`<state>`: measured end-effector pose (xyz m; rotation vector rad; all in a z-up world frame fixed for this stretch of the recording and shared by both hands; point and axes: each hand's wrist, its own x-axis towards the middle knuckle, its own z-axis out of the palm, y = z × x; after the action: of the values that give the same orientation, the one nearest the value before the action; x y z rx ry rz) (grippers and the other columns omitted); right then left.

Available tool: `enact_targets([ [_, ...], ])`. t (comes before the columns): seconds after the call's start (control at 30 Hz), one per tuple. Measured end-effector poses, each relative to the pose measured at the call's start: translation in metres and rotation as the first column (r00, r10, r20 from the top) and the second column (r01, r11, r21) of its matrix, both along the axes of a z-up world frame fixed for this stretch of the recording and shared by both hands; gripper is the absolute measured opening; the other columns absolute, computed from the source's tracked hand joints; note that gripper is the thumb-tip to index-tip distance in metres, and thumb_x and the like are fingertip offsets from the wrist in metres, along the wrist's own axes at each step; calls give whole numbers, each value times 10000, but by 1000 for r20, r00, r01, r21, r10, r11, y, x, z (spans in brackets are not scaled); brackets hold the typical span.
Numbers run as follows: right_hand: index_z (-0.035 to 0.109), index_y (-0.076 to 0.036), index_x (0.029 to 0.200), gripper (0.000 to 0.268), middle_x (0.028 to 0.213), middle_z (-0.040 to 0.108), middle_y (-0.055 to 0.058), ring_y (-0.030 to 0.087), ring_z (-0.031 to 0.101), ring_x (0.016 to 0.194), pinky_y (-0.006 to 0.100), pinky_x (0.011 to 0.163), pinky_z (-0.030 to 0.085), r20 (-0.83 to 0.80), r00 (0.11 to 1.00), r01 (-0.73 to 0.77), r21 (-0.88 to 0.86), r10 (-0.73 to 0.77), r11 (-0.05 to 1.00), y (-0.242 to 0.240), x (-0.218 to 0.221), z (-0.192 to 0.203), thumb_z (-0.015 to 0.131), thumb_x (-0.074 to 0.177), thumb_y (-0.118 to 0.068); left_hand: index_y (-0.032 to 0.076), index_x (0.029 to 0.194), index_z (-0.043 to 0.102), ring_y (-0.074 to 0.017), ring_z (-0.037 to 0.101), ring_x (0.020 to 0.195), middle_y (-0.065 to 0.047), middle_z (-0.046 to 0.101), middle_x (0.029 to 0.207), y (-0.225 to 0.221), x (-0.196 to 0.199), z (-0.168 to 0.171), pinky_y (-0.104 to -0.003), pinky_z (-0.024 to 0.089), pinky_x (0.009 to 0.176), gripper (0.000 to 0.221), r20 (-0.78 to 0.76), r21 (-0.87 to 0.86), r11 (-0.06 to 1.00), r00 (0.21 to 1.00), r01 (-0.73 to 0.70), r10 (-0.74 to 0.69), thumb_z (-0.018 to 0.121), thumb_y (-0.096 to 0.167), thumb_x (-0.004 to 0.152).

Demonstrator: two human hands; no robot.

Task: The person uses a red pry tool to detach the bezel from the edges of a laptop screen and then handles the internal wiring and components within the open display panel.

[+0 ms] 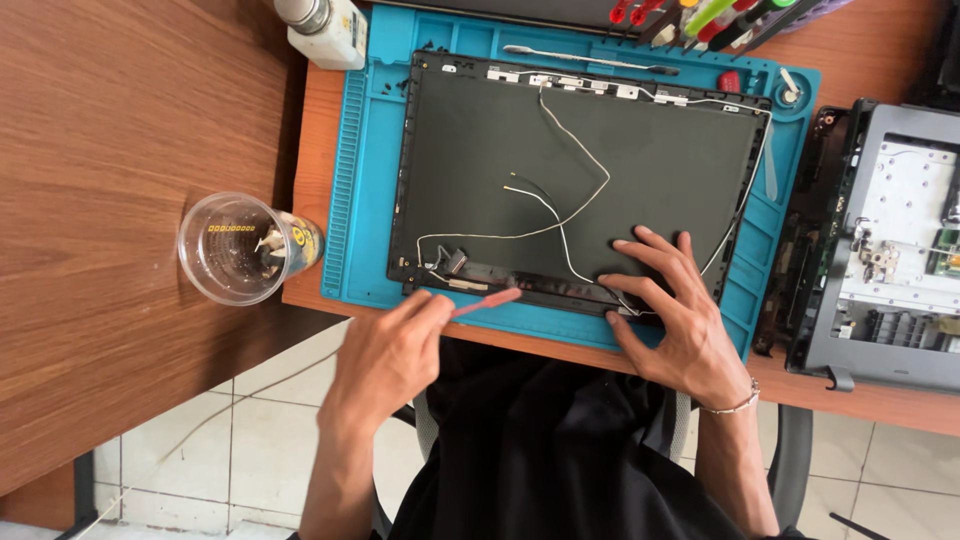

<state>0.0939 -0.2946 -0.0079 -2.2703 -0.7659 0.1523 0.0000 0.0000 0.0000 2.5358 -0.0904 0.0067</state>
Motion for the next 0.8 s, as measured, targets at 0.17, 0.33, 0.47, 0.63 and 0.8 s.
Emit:
enact_targets([
  [0.17, 722, -110, 1149, 401, 1414, 584, 103, 348, 457, 1466, 627, 1267, 256, 2, 1000, 9, -3, -9, 1000, -2, 0, 0, 780, 756, -53, 75, 918, 620, -345, 664, 630, -63, 656, 789, -5, 5, -1, -465, 484, 510, 40, -41, -35, 997, 997, 62, -64, 633, 40, 906],
  [0.33, 724, -115, 1145, 388, 1421, 586, 93, 337, 460, 1468, 623, 1274, 260, 1, 1000, 15, 2, -15, 1000, -4, 0, -1, 778, 765, -54, 73, 895, 619, -344, 660, 604, -57, 666, 776, 1, 6, 2, -466, 475, 489, 45, -85, 28, 999, 996, 30, -28, 629, 35, 915],
  [0.47, 727, -113, 1139, 386, 1416, 584, 93, 336, 459, 1463, 624, 1271, 261, 5, 1000, 16, 9, -16, 1000, -5, -1, 0, 781, 761, -57, 74, 894, 616, -320, 676, 618, -47, 672, 790, -3, 8, -2, -446, 495, 497, 53, -85, -68, 992, 990, 106, -111, 618, 21, 896],
  [0.63, 729, -113, 1130, 378, 1415, 585, 93, 337, 463, 1460, 622, 1268, 264, 6, 1000, 22, -1, -22, 1000, -6, -1, 0, 780, 760, -53, 83, 891, 638, -320, 685, 622, -42, 689, 801, 1, 5, 4, -441, 506, 483, 42, -33, -58, 997, 997, 61, -63, 630, 42, 897],
  [0.8, 727, -108, 1127, 365, 1412, 587, 94, 339, 467, 1461, 621, 1272, 269, 15, 999, 40, -3, -40, 999, -9, -2, 0, 774, 770, -50, 74, 909, 636, -322, 676, 610, -51, 679, 806, -10, 16, -6, -441, 506, 491, 40, -44, -26, 994, 993, 106, -107, 630, 35, 909],
])
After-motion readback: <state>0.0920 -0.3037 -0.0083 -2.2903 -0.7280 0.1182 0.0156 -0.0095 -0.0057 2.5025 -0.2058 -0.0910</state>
